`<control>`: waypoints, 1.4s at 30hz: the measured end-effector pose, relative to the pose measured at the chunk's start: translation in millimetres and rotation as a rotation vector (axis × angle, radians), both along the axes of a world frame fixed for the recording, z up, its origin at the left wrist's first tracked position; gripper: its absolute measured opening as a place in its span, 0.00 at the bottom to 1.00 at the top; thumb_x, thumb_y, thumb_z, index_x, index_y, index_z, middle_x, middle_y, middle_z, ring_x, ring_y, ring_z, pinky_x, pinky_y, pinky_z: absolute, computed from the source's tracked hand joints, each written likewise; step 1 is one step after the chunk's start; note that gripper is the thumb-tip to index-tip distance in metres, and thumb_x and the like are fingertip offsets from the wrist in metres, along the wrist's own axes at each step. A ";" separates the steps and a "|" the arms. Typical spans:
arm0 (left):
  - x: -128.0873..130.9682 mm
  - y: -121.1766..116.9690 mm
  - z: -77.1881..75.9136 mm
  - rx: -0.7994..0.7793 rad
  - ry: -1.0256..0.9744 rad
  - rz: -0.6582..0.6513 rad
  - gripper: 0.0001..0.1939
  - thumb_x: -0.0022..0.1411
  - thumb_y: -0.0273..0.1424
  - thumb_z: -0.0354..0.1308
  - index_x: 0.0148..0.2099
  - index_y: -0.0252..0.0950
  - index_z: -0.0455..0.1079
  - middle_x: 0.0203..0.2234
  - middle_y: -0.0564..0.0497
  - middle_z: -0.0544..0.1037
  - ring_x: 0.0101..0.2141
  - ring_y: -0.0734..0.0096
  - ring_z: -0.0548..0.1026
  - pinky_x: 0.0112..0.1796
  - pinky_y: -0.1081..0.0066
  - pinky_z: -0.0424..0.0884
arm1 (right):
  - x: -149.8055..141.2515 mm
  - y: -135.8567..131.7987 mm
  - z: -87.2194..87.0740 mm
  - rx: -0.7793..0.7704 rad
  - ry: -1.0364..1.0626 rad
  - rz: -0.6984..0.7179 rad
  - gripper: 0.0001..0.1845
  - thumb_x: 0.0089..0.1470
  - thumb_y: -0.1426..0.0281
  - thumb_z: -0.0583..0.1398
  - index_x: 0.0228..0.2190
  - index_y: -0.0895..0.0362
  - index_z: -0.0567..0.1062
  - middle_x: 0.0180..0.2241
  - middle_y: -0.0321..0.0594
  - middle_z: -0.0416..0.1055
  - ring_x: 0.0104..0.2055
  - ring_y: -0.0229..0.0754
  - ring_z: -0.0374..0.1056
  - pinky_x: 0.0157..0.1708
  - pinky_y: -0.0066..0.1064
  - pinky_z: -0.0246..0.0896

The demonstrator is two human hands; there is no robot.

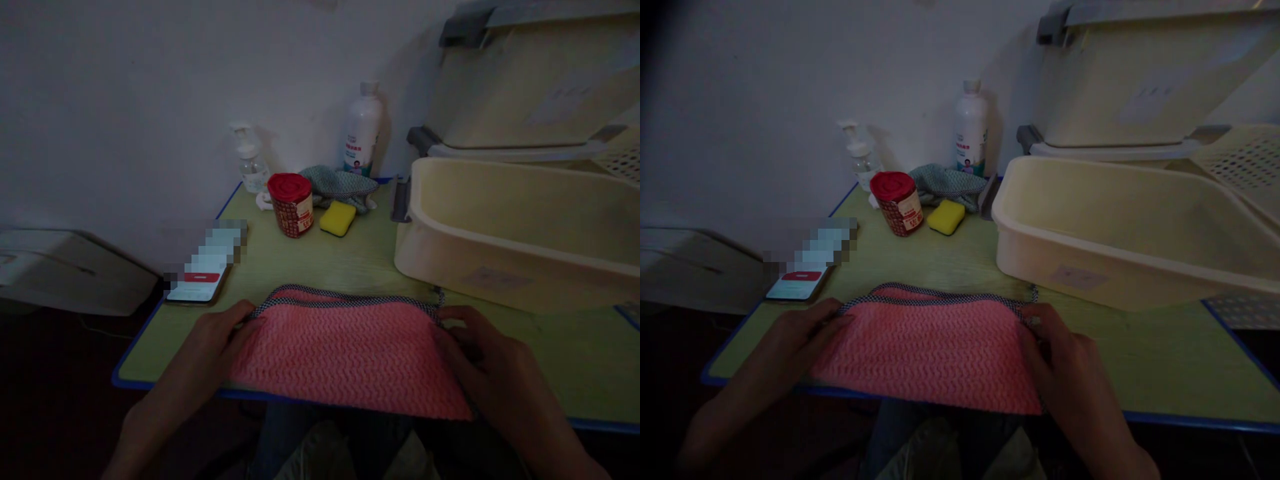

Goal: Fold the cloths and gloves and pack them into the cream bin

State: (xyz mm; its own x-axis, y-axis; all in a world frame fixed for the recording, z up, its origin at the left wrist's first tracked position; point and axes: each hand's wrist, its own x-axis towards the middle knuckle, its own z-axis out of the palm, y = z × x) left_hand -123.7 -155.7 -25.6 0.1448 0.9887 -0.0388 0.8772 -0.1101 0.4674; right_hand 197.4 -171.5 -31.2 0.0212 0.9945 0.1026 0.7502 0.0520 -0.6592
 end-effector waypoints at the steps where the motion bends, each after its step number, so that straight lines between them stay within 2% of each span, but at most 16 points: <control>1: 1.9 3.2 0.2 -0.008 0.026 0.017 0.15 0.64 0.37 0.42 0.27 0.38 0.59 0.17 0.56 0.67 0.20 0.71 0.68 0.24 0.73 0.59 | 0.4 0.0 -0.2 -0.011 0.002 -0.016 0.09 0.54 0.65 0.53 0.36 0.54 0.69 0.21 0.37 0.76 0.21 0.44 0.73 0.17 0.27 0.60; 7: 11.9 19.9 -3.4 -0.026 0.316 0.029 0.15 0.66 0.34 0.38 0.36 0.36 0.64 0.24 0.48 0.75 0.27 0.61 0.74 0.28 0.68 0.61 | -5.7 -5.6 -5.6 0.082 -0.105 -0.142 0.07 0.54 0.64 0.52 0.34 0.52 0.64 0.17 0.34 0.73 0.17 0.45 0.70 0.16 0.28 0.55; 11: 15.2 25.4 -6.9 -0.025 0.429 0.010 0.16 0.67 0.33 0.35 0.40 0.35 0.63 0.24 0.47 0.75 0.28 0.60 0.75 0.28 0.68 0.61 | -8.5 -10.6 -8.6 0.145 -0.141 -0.183 0.05 0.55 0.65 0.50 0.29 0.51 0.60 0.17 0.33 0.70 0.16 0.42 0.68 0.16 0.27 0.55; 17: 20.7 27.7 -4.3 -0.072 0.522 0.036 0.15 0.68 0.34 0.36 0.40 0.35 0.63 0.24 0.47 0.76 0.29 0.59 0.76 0.26 0.69 0.61 | 1.4 -9.5 -10.2 0.172 -0.250 -0.024 0.04 0.54 0.68 0.52 0.27 0.52 0.62 0.14 0.31 0.66 0.13 0.38 0.65 0.13 0.26 0.51; 27: 19.1 26.7 -2.5 -0.103 0.544 0.013 0.14 0.67 0.34 0.36 0.40 0.36 0.62 0.27 0.46 0.77 0.32 0.59 0.77 0.30 0.68 0.63 | -1.5 -6.1 -8.1 0.333 -0.357 0.037 0.10 0.55 0.70 0.50 0.25 0.55 0.68 0.22 0.37 0.70 0.18 0.37 0.67 0.17 0.26 0.57; 34: 18.0 20.3 4.5 -0.110 0.483 0.002 0.13 0.64 0.32 0.38 0.37 0.36 0.63 0.28 0.47 0.77 0.31 0.63 0.76 0.31 0.69 0.63 | 0.2 -7.6 -10.2 0.366 -0.340 0.059 0.11 0.55 0.71 0.50 0.28 0.57 0.71 0.25 0.39 0.72 0.20 0.37 0.68 0.19 0.27 0.60; 42: 18.7 21.6 3.4 -0.076 0.539 -0.005 0.15 0.65 0.33 0.38 0.39 0.35 0.64 0.27 0.46 0.77 0.31 0.62 0.77 0.30 0.69 0.64 | -1.6 -9.8 -8.7 0.391 -0.357 0.051 0.12 0.55 0.72 0.48 0.28 0.57 0.71 0.27 0.41 0.72 0.20 0.36 0.67 0.18 0.27 0.60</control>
State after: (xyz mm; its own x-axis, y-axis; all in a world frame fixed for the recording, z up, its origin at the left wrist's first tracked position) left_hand -105.0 -134.1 -22.2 0.0896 0.9795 -0.1806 0.9942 -0.0987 -0.0419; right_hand 195.7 -181.3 -39.8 -0.1301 0.8796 0.4576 0.9146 0.2847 -0.2872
